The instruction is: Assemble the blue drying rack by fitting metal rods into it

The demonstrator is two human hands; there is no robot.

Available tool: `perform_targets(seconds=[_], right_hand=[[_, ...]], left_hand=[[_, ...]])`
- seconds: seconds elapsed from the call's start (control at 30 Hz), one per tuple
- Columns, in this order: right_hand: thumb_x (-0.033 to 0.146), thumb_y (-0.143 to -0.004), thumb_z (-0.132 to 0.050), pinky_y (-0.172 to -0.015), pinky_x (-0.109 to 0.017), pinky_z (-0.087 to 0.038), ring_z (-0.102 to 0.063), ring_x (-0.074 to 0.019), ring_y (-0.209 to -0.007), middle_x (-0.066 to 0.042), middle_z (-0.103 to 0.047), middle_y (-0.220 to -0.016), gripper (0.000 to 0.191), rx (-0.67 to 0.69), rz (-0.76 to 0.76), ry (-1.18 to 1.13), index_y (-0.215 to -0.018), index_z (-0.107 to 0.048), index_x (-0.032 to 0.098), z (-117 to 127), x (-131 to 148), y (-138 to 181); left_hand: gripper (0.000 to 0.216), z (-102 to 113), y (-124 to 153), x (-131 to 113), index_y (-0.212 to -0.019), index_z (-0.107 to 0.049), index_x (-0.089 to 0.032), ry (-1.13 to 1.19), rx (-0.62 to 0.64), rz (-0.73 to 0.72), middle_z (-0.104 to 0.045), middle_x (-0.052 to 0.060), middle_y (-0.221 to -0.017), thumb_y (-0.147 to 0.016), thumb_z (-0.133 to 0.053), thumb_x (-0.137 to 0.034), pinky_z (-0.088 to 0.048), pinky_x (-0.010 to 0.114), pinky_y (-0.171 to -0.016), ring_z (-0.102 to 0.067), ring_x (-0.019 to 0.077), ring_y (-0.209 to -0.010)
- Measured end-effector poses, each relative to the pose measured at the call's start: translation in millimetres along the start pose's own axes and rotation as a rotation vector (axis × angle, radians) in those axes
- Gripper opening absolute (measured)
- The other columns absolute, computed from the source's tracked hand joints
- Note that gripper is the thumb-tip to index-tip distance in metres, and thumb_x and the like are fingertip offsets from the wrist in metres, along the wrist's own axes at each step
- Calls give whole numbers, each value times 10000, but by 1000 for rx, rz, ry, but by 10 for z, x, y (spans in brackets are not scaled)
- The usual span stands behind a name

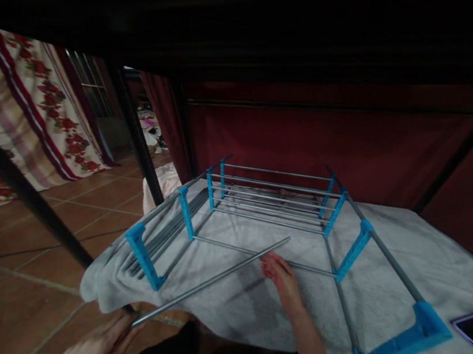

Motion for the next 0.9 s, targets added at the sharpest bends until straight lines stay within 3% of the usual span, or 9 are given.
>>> perform_targets(seconds=[0.13,0.3,0.4,0.53,0.63,0.73,0.9], right_hand=[[415,-735,-729,-943,-428,-518,-680,-235,-1001,-89,-714,-1118,456,28,-92,-172,-1147,-655,232,142,67,104],[395,-757,-725,-843,-338,-560,-686,-185,-884,-49,-726,-943,308,-31,-134,-182,-997,-701,204,345,114,109],[380,-772,-732,-815,-303,-571,-678,-159,-850,-27,-716,-892,243,-58,-178,-188,-929,-696,199,454,108,148],[369,-781,-728,-832,-315,-581,-681,-159,-868,-9,-707,-872,184,-142,-201,-175,-866,-667,217,633,100,308],[397,-787,-714,-891,-376,-578,-686,-187,-920,-16,-706,-898,192,-155,-163,-128,-863,-655,231,713,67,513],[445,-781,-708,-926,-426,-570,-691,-214,-947,-31,-710,-909,223,-154,-135,-70,-847,-653,239,688,-22,758],[496,-827,-641,-997,-513,-538,-684,-260,-1016,-49,-722,-952,232,-127,-93,-21,-835,-684,269,517,-213,1136]], left_hand=[[286,-100,-17,-259,-879,-708,-274,-51,31,-92,-745,55,-865,-906,-451,-397,-486,283,-629,-706,239,-774],[306,-36,4,-452,-860,-681,-238,-56,111,-169,-721,69,-855,-938,-417,-372,-475,307,-723,-679,233,-827],[313,45,52,-319,-898,-695,-231,-75,121,-127,-726,82,-898,-932,-400,-333,-475,344,-777,-673,249,-861],[288,130,136,54,-923,-726,-241,37,38,-49,-739,102,-1038,-887,-463,-354,-465,405,-885,-669,285,-967],[222,184,184,192,-831,-728,-242,326,1,87,-746,96,-975,-785,-582,-403,-502,375,-826,-672,282,-922],[258,246,234,145,-862,-730,-213,744,65,298,-710,52,-774,-695,-670,-400,-502,296,-622,-625,203,-670],[466,348,277,116,-1024,-706,-178,1375,-64,626,-703,41,-895,-580,-821,-259,-510,228,-620,-607,120,-656]])
Point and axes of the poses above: each hand's wrist, its own y-axis away from the middle knuckle, its own z-axis out of the back of the hand, x = y × z, the point moved 1 cm from there along -y, towards the middle knuckle
